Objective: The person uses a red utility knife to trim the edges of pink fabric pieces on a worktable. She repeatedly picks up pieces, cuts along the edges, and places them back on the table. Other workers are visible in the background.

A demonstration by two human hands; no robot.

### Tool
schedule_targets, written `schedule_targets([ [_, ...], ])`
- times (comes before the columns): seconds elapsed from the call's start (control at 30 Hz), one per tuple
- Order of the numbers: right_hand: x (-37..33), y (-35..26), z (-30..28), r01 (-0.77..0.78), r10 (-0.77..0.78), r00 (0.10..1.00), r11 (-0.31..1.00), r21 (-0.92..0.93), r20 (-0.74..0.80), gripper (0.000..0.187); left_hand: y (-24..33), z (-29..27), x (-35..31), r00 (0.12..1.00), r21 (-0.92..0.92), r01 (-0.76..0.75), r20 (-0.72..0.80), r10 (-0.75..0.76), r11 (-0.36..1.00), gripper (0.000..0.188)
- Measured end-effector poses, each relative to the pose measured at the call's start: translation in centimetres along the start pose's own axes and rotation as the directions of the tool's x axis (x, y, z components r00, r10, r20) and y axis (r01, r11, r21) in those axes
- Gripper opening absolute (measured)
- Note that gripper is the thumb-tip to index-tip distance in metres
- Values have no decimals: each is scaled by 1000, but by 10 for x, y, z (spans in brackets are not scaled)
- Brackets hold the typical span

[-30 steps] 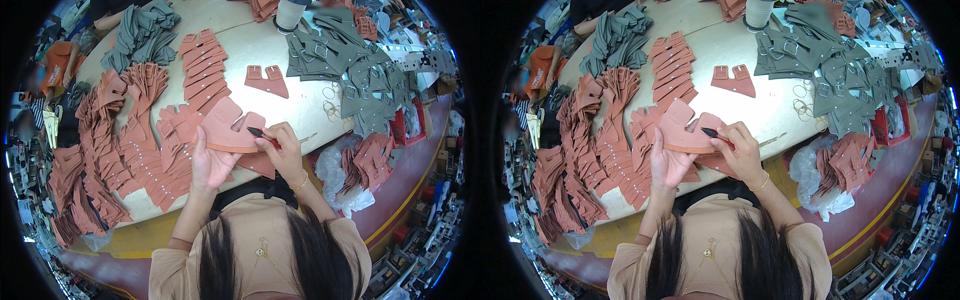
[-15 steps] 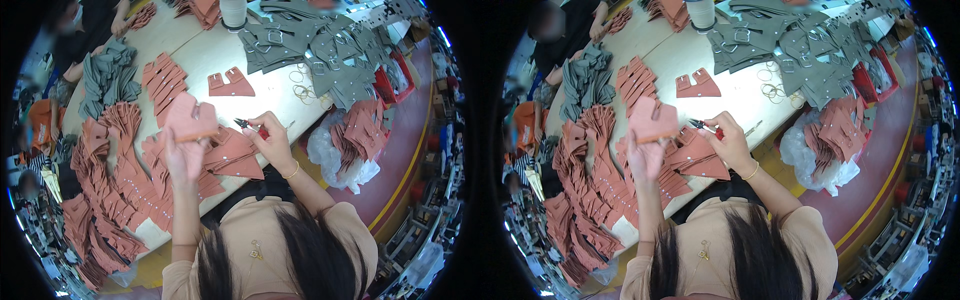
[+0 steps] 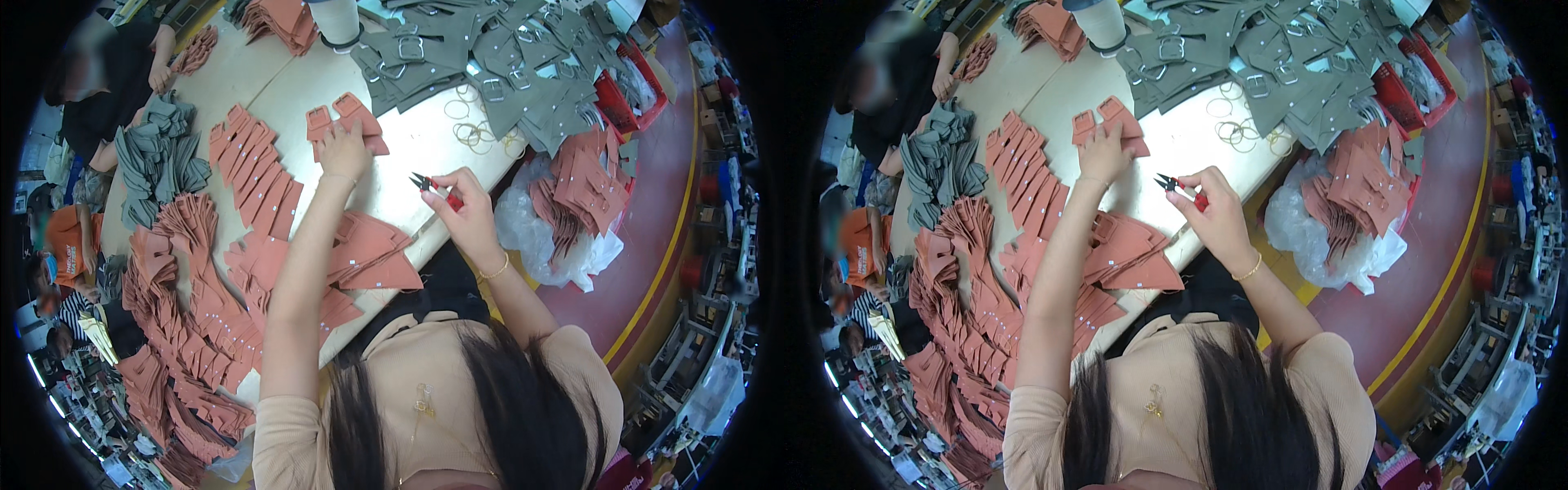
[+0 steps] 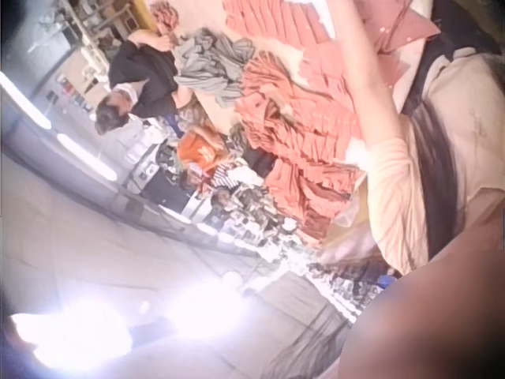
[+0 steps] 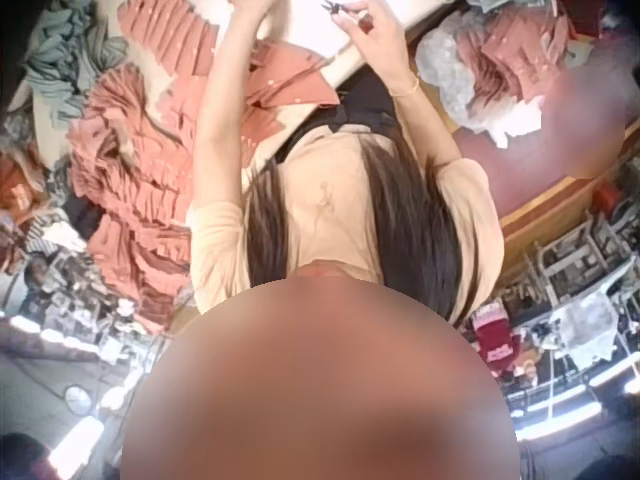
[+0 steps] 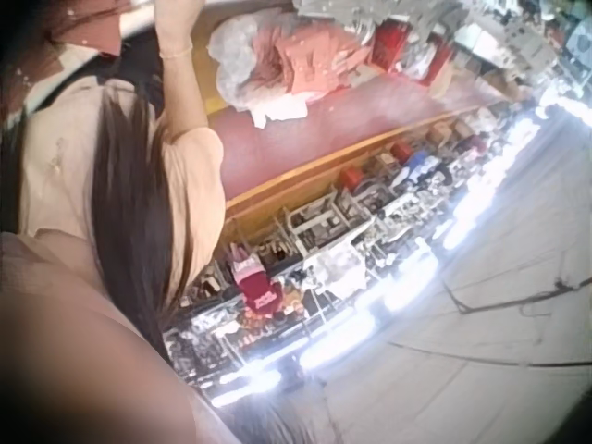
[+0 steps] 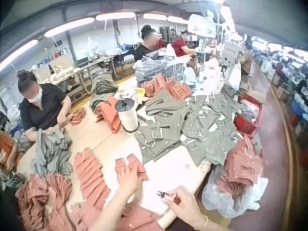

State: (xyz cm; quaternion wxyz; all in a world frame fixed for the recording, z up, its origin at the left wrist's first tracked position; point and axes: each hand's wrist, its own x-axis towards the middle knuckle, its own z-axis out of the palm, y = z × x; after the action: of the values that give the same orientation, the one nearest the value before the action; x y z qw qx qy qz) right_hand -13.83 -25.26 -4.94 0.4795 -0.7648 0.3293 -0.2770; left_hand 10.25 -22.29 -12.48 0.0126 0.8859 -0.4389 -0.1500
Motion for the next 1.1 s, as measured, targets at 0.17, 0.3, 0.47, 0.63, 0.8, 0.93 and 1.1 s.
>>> schedule_targets([
  [0.17,5,9,16,-35,28,999,982,184,40,19,-33,9,27,874,148,-250,-392,289,957,76],
  [0.3,1,8,23,113,-116,993,979,170,6,22,-44,30,30,965,136,-184,-164,205,974,86],
  [0.47,-4,6,27,42,-59,993,988,150,104,25,-36,31,15,994,164,-101,-28,107,981,87],
  [0.63,-8,9,29,71,-85,989,990,122,117,25,-21,31,-29,997,252,-74,55,62,965,89],
  [0.8,-11,11,36,121,-143,981,980,161,132,26,-25,7,-59,955,-30,-295,-44,293,955,71],
  [0.93,-16,13,40,91,-114,975,988,124,192,27,-38,-27,-98,963,-255,-251,-168,213,934,63],
  [1.1,-19,15,44,73,-93,970,993,95,225,27,-52,-25,-181,995,130,86,35,-91,988,68],
])
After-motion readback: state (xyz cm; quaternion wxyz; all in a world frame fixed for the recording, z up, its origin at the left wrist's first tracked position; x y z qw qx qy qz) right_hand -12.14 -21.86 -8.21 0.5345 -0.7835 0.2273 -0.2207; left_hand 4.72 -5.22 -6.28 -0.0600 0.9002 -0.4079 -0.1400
